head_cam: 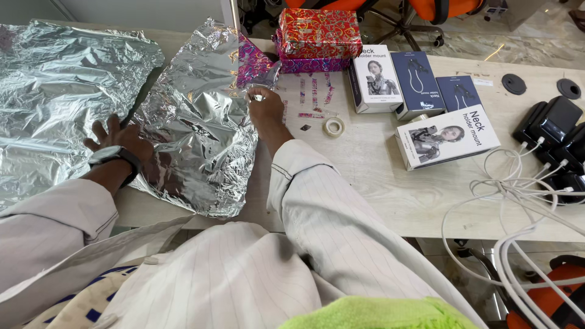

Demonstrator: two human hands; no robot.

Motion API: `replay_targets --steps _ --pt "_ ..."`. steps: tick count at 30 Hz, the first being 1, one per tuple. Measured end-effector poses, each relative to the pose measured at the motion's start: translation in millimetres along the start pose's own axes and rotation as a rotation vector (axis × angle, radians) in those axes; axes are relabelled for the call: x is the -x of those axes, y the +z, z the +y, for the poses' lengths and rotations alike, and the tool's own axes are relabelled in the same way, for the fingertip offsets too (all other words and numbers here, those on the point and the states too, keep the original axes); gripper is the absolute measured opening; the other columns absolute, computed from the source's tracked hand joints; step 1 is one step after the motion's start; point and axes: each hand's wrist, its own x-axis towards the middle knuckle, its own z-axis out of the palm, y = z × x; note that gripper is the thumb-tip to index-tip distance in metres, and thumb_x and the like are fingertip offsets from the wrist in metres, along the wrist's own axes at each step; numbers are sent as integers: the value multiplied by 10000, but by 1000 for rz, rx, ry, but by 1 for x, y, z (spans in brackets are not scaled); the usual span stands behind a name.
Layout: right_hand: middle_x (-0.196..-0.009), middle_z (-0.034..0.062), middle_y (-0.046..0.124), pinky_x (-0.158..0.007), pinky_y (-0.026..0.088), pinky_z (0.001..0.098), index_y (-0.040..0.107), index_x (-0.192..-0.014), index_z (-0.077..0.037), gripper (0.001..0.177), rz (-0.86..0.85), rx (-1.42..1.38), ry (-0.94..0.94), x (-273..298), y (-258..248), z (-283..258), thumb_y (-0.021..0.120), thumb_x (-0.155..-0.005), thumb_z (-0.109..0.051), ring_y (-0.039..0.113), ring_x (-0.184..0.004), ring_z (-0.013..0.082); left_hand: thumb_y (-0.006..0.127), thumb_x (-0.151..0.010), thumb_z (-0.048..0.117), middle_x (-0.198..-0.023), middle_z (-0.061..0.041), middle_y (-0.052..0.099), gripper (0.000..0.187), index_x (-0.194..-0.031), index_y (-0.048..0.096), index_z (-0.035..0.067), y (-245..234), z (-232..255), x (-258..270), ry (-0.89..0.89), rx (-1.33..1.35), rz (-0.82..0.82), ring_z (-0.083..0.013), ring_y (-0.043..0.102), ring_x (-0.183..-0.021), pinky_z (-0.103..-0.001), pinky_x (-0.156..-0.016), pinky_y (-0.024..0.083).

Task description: The person wraps a small box with red patterned wrapping paper, folds the edges, and secures them with clear tape. They then place the wrapped box on a stack and begin wrapping another box with silver foil.

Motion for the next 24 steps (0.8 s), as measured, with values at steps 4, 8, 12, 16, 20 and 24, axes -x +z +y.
replay_targets --steps 4,8,12,16,20,24 --pt "-1008 102 793 -637 565 316 822 -970 -171 362 25 60 10 -3 11 -8 623 -768 54 734 -755 163 852 -555 255 -1666 -80 219 943 -1457 576 235 6 -17 -15 26 -77 -75 -400 13 -1566 -683 -1184 32" --pt "-993 110 790 -632 566 313 818 -981 -184 392 44 51 105 2 14 -16 594 -773 61 731 -750 156 647 -795 297 -1728 -56 110 707 -1487 510 245 23 -22 -44 87 -66 10 -370 -39 -1579 -707 -1176 26" --pt "-967 115 792 -614 552 327 819 -974 -158 379 40 44 113 -1 11 -14 580 -781 64 721 -732 169 669 -749 295 -1684 -46 114 859 -1553 390 179 25 -34 -71 49 -9 22 -353 -55 -1545 -697 -1161 10" --pt "-966 80 789 -627 554 299 820 -946 -124 304 51 -56 1 -15 12 3 624 -783 42 711 -745 134 654 -818 299 -1719 -72 144 758 -1523 479 84 10 -29 -82 -85 -8 39 -358 -55 -1592 -709 -1185 49" --pt "-1006 91 783 -613 516 315 825 -979 -91 290 39 -148 74 -27 18 15 628 -802 25 681 -770 132 685 -839 393 -1710 -135 97 699 -1473 530 145 -5 -8 -74 -89 83 -6 -379 -92 -1581 -683 -1189 64" --pt "-1102 82 737 -658 545 290 740 -1119 -122 342 34 -121 -41 -20 11 14 737 -792 -21 682 -808 115 678 -861 555 -1739 -108 116 679 -1461 562 259 4 22 -56 105 198 43 -346 -25 -1607 -624 -1246 70"
